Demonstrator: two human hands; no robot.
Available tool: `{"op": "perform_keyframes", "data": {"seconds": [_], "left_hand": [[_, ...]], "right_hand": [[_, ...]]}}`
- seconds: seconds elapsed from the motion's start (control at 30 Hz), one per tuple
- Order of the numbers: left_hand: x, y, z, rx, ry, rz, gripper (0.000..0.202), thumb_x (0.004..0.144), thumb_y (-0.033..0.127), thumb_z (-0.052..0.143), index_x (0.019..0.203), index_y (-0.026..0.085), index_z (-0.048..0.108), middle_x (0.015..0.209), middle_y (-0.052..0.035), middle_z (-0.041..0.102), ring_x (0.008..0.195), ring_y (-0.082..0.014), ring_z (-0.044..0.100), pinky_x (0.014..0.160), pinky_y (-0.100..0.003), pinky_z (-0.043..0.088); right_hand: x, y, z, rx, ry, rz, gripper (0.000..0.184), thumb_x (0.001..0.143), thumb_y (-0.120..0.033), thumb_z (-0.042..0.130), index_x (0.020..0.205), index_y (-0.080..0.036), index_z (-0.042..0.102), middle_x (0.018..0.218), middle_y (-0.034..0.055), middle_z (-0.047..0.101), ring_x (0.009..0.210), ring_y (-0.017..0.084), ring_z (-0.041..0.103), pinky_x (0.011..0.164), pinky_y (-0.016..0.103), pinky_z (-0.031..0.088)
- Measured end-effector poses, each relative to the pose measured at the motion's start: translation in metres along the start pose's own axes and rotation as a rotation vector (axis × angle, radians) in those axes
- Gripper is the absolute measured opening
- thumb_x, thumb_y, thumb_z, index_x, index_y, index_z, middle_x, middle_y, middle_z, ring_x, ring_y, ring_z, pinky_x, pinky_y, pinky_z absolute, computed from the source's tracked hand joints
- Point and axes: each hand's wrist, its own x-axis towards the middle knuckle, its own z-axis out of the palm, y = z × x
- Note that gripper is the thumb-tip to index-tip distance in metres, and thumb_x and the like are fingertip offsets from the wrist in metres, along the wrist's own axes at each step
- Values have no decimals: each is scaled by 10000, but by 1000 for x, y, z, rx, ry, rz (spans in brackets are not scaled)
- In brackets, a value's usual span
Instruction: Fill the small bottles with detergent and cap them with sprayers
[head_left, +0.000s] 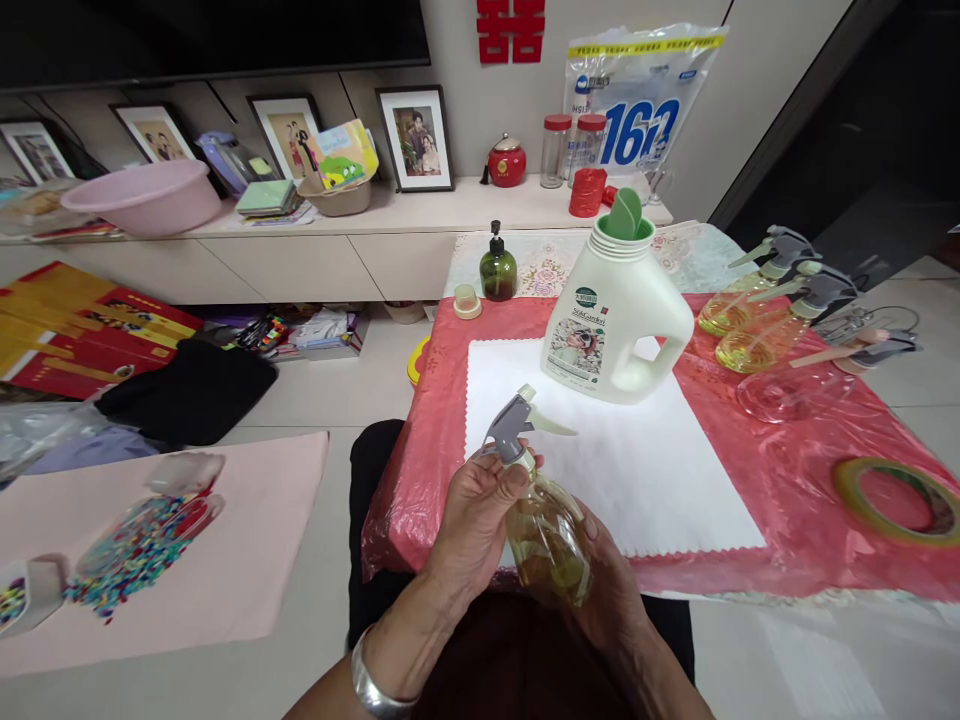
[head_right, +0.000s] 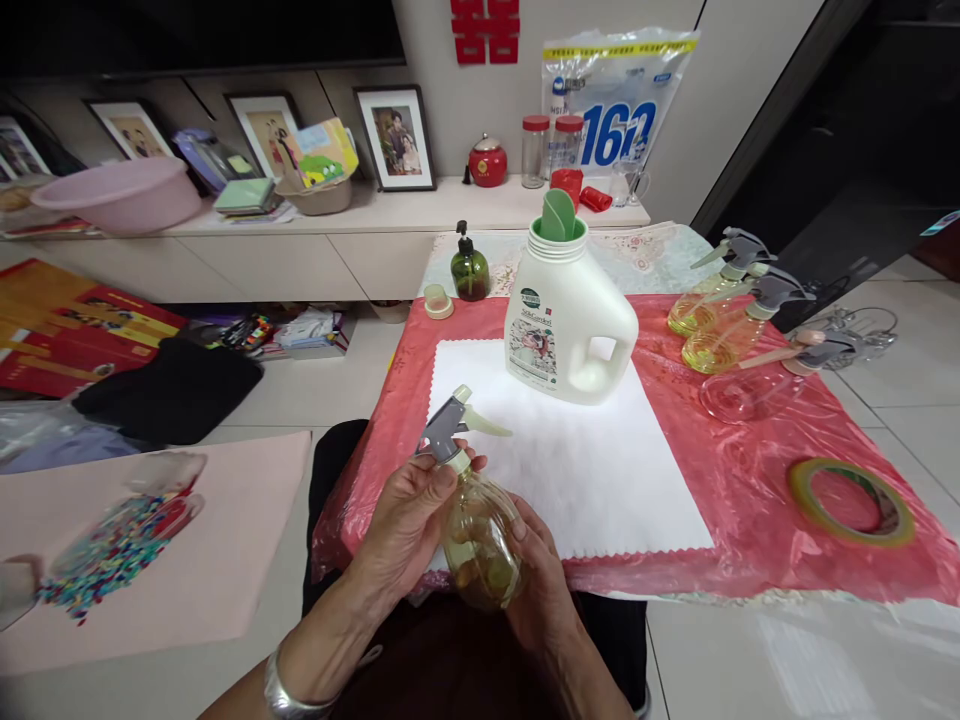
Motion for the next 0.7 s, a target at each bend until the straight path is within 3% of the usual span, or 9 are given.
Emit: {"op": "perform_keyframes", "data": {"seconds": [0.13,0.3,0.4,0.57,0.7], "left_hand": [[4,2,-7,0,-4,-37,345,589,304,962,856,170,789,925,-45,749,904,-187,681,896,-320,503],[8,5,-15,7,-136,-82,372,633,302,938,939,148,792,932,-80,752,910,-208,673,904,-346,486],[8,6,-14,-19,-174,-73,306,659,311,924,888,165,782,963,-85,748,940,-233,679,907,-369,488],[4,5,-11,-42,-172,-101,371,711,346,888,1010,162,767,958,-99,753,967,-244,677,871,-352,500],[2,3,-7,-27,-135,-63,349,718,383,884,972,170,775,990,-87,746,942,-225,678,827,-328,515]], "right_hand": [[-1,4,-3,37,0,29,456,864,-515,774,1228,-252,699,1194,97,609,1018,208,612,868,291,523],[-2,3,0,91,1,87,480,844,-556,789,1170,-215,700,1163,93,617,957,209,622,862,323,540],[-2,3,1,139,0,154,528,836,-594,785,1166,-196,682,1190,93,605,983,220,619,874,340,546],[0,3,2,134,4,163,620,831,-627,774,1254,-193,645,1220,108,590,1022,258,612,845,379,564],[1,1,6,92,12,104,569,836,-597,783,1224,-197,667,1243,96,582,1054,254,606,874,365,559]]}}
